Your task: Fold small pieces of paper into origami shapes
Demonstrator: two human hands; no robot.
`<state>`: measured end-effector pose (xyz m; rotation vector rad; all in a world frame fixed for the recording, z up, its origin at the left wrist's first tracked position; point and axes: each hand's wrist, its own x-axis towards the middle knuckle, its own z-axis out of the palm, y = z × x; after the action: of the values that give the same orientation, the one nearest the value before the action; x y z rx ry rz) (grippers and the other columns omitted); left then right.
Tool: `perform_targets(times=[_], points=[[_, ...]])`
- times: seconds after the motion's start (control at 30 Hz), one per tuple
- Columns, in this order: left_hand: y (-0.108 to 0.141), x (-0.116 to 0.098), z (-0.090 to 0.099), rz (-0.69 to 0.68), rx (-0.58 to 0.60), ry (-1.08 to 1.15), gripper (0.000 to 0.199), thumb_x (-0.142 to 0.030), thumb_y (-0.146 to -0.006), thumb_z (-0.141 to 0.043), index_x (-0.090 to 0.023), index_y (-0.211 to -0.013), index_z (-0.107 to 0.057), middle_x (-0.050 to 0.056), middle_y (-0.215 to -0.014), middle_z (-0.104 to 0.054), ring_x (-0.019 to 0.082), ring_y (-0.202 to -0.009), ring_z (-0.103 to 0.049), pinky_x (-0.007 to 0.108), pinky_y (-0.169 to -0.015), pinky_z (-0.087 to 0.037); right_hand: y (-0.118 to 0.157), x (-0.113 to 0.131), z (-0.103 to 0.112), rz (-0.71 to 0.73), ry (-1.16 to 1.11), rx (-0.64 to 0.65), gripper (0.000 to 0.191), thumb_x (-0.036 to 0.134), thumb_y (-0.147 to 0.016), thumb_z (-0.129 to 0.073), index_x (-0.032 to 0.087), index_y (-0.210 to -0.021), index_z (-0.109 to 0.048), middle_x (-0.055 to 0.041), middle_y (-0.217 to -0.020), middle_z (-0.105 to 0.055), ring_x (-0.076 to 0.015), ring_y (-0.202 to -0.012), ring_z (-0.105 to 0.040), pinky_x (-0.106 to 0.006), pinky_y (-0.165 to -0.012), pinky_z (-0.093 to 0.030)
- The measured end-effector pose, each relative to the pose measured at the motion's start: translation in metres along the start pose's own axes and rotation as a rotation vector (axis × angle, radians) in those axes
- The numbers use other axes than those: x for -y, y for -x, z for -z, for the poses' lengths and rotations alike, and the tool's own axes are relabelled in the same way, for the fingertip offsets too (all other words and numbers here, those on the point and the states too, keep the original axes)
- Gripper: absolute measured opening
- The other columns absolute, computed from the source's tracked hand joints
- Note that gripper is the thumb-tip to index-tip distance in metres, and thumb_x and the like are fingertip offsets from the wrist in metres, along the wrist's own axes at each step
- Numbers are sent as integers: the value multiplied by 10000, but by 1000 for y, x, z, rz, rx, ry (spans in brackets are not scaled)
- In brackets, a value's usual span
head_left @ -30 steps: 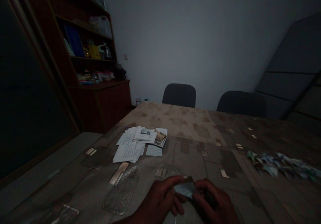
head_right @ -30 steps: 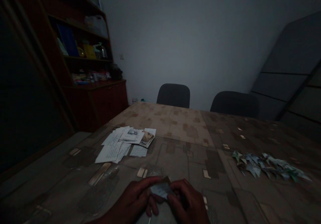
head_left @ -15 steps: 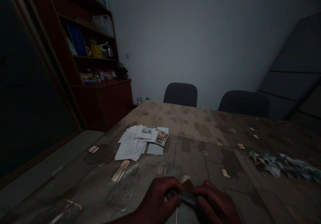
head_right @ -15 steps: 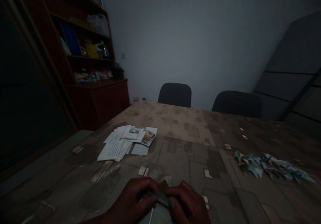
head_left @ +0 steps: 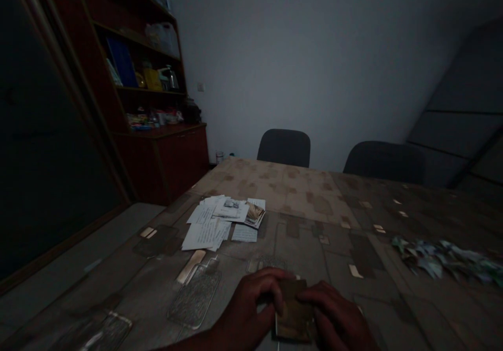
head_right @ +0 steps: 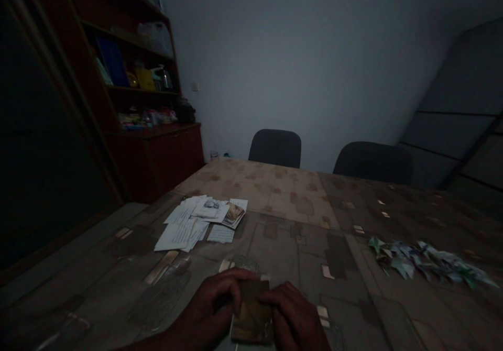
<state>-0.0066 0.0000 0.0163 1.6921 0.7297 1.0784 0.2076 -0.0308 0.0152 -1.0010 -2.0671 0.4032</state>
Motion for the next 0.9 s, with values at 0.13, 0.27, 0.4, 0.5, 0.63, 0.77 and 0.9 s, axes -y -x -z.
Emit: perform_targets(times=[0.13,0.27,0.4,0.5,0.63,0.77,0.9], points=[[3,0,2,35,1,-54,180,-68,-799,-571,-185,-671,-621,72,-1207,-659,234,-1128,-585,349,-966,-403,-6,1,0,114,49,-55,368,29,-820,-510,270,-1085,-598,-9,-849,-723,-167,-733,-679,-237,-668,-555],[4,0,2,41,-18,-109,187,-57,-800,-547,-188,-684,-613,84,-1274,-620,242,-1175,-554,383,-983,-395,-10,0,4,123,17,-113,275,21,-801,-529,242,-931,-627,-3,-748,-709,-156,-645,-658,-222,-581,-543],[2,1,1,43,-34,-178,200,-10,-761,-544,-189,-694,-606,91,-1324,-577,242,-1194,-536,392,-983,-401,-8,0,6,17,5,-102,252,26,-808,-540,236,-895,-651,-11,-768,-711,-165,-692,-678,-232,-612,-550],[2,3,2,1,-10,-262,236,28,-730,-528,-195,-737,-604,81,-1333,-568,235,-1209,-519,395,-996,-394,-7,0,6,32,-11,-112,248,35,-805,-533,232,-887,-659,-14,-748,-708,-169,-671,-677,-232,-588,-545],[4,6,2,-102,27,-372,263,-24,-752,-591,-219,-928,-605,87,-1355,-540,237,-1193,-517,395,-982,-410,-7,0,5,45,-16,-148,249,34,-805,-540,238,-901,-647,-3,-753,-704,-159,-662,-669,-223,-589,-536],[2,7,3,-356,67,-560,248,-92,-777,-597,-230,-982,-618,87,-1305,-548,258,-1107,-524,404,-909,-413,-7,-1,4,48,5,-128,232,42,-812,-542,236,-896,-637,-2,-772,-707,-162,-689,-663,-234,-611,-538],[0,11,5,-460,167,-743,101,-130,-815,-573,-194,-874,-624,63,-932,-646,209,-836,-544,356,-759,-390,-5,-7,0,41,76,-41,241,19,-802,-526,227,-868,-629,-10,-762,-692,-173,-699,-649,-263,-620,-532]])
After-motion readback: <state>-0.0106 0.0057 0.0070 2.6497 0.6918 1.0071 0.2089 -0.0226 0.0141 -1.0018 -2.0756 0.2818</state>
